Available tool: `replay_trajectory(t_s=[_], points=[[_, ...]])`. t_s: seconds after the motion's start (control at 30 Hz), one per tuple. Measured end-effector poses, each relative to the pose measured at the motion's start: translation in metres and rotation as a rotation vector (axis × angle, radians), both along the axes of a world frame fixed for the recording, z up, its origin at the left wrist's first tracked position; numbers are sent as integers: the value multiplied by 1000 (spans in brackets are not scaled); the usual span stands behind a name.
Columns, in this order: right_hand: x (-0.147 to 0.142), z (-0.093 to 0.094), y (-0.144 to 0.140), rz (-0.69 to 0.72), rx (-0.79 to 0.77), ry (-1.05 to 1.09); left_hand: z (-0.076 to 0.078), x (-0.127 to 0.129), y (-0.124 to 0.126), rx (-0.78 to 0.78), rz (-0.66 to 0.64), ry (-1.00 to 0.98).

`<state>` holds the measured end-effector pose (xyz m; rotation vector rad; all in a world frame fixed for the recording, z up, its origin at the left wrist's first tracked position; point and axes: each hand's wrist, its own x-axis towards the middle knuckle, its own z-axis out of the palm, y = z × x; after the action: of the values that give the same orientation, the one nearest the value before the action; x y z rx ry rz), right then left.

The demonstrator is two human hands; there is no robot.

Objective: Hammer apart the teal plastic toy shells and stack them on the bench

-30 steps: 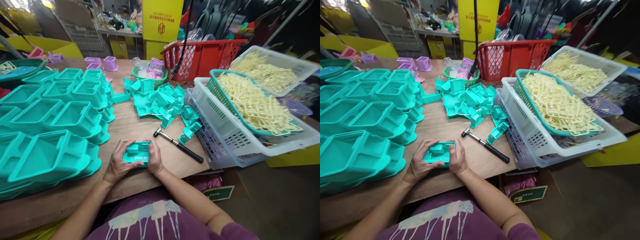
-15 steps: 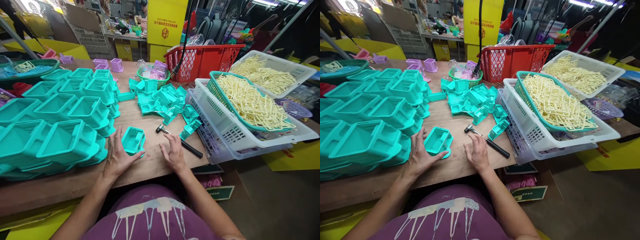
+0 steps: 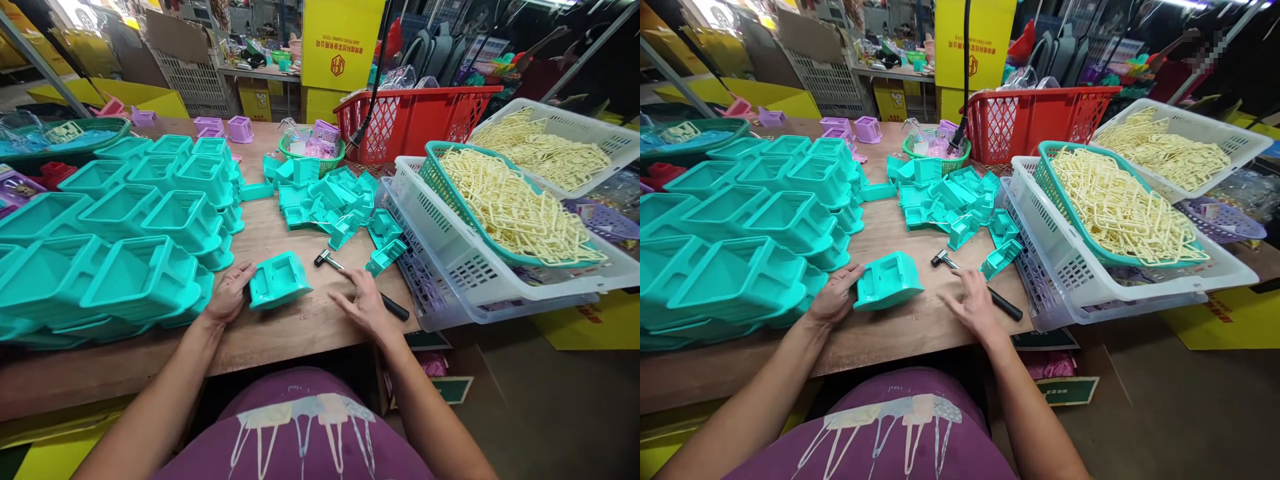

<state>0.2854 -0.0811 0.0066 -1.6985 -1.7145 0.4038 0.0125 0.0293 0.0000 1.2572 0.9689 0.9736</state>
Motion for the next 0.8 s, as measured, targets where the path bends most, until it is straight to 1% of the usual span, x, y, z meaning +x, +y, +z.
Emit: replay_trajectory(t_s=[0.07,0.1,0.17,0.23,0.27,0.37,0.43,0.47,0.53,0.6,0.63,0.73,0.8], points=[[-19,8,1,151,-33,238,3,3,-7,97,-7,-41],[-29,12,3,192,-51,312,5,4,-11,150,-23,-44],[-45,18,8,209,-34,346,8,3,-17,256,-93,2],[-53,20,15,196,43,261,14,0,-20,385,-175,102],[-54,20,19,213,85,198,17,-2,-20,462,-197,163],[-51,21,24,355,172,23,30,1,-21,665,-238,356],[-53,25,24,415,173,-21,37,10,-24,735,-259,435],[-57,28,23,409,164,-26,38,15,-26,749,-247,449],[-66,33,19,352,147,-41,38,26,-32,748,-163,439],[-75,34,17,284,163,-67,36,33,-37,752,-69,428],[-78,33,17,270,180,-81,34,35,-40,766,-42,426],[-80,26,18,269,232,-106,32,38,-42,835,-40,431],[-77,20,20,266,262,-109,33,40,-39,866,-59,439]])
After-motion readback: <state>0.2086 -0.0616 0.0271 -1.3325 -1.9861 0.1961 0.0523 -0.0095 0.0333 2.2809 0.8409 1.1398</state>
